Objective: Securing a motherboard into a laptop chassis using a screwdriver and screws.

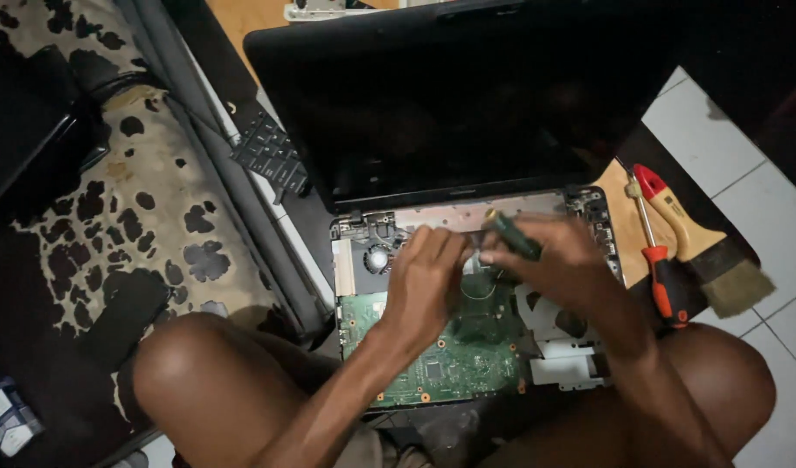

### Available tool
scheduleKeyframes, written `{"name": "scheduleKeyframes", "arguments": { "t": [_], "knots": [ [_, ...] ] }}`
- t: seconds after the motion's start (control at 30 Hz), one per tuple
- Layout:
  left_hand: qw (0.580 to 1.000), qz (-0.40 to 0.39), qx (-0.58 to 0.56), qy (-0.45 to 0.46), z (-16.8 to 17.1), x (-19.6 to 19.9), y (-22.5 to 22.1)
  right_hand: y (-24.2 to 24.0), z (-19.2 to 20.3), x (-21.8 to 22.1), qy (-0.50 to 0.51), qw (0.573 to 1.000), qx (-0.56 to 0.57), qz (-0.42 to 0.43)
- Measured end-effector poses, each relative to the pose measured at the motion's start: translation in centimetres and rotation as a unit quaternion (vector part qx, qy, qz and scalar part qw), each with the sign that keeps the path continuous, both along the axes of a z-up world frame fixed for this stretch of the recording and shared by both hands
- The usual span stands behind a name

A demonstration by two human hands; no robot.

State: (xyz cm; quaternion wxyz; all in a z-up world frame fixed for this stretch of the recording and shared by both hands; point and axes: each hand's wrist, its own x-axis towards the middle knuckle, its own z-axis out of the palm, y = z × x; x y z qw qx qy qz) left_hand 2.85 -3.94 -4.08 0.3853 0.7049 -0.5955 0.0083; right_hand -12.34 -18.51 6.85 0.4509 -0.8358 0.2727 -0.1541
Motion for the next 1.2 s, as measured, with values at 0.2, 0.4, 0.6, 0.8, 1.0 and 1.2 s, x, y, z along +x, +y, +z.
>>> {"name": "scheduleKeyframes", "arguments": {
  "t": [0.2,0.4,0.6,0.8,1.0,1.2],
  "knots": [
    [0.999,0.011,-0.007,0.042,3.6,-0.2,3.2,0.8,-0.4,0.2,-0.001,0.996,-0.039,0.083],
    [0.987,0.091,0.046,0.122,6.3,6.6,5.7,0.4,-1.5,-0.1,-0.033,0.994,-0.084,0.059],
    [0.984,0.107,0.099,0.102,6.4,7.5,5.8,1.5,-1.8,0.5,-0.026,0.994,-0.097,0.05],
    [0.981,0.129,0.07,0.129,5.7,7.7,5.7,3.0,-2.0,0.8,-0.03,0.997,-0.058,0.034],
    [0.969,0.178,0.049,0.163,6.1,7.6,6.0,3.9,-3.5,1.4,0.032,0.997,-0.06,-0.034],
    [0.962,0.212,0.029,0.169,5.9,9.1,6.5,2.8,-4.7,1.6,0.141,0.983,-0.039,-0.115]
  ]
}}
